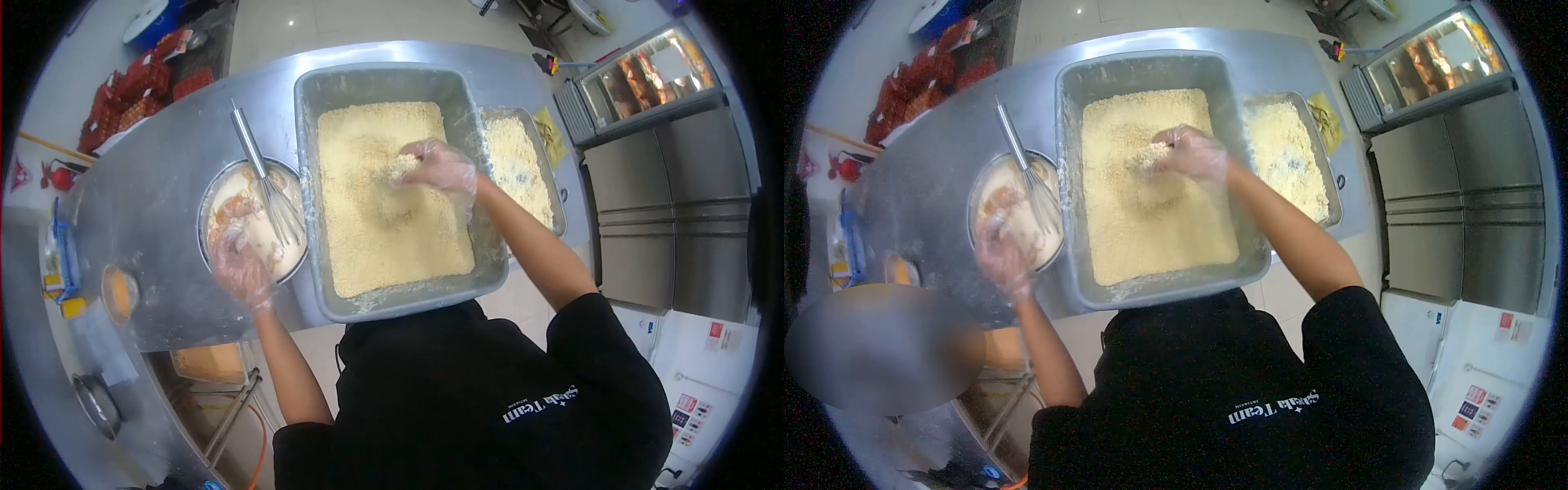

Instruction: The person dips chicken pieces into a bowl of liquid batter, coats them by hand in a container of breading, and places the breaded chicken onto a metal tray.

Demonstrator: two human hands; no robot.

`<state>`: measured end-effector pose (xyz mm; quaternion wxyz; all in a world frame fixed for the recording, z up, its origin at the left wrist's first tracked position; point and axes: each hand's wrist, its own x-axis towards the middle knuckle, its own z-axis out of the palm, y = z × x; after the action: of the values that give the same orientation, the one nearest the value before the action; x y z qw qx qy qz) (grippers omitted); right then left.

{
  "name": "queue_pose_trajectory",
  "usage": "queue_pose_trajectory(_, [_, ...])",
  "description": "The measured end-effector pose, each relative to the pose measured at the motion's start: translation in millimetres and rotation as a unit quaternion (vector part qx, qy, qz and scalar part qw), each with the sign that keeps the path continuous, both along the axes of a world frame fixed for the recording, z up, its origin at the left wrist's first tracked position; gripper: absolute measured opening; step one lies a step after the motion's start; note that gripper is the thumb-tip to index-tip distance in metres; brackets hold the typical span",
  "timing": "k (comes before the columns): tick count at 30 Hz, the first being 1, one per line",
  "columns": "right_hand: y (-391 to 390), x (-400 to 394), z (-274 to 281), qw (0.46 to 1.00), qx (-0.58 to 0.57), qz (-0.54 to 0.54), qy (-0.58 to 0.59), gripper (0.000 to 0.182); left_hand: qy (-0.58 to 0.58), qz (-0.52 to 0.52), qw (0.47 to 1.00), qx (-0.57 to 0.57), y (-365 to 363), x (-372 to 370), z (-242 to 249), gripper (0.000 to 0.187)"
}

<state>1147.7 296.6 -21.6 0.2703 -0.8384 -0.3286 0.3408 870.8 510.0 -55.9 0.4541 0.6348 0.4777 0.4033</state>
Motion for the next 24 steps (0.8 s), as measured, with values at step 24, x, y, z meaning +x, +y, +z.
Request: queue_pose_trajectory(24, [24.0,-36.1,-54.2,0.95,-0.149,0.127,-0.242,0.07,-0.161,-0.158,0.974,0.034,17.4,-8.2,-31.2,0.028])
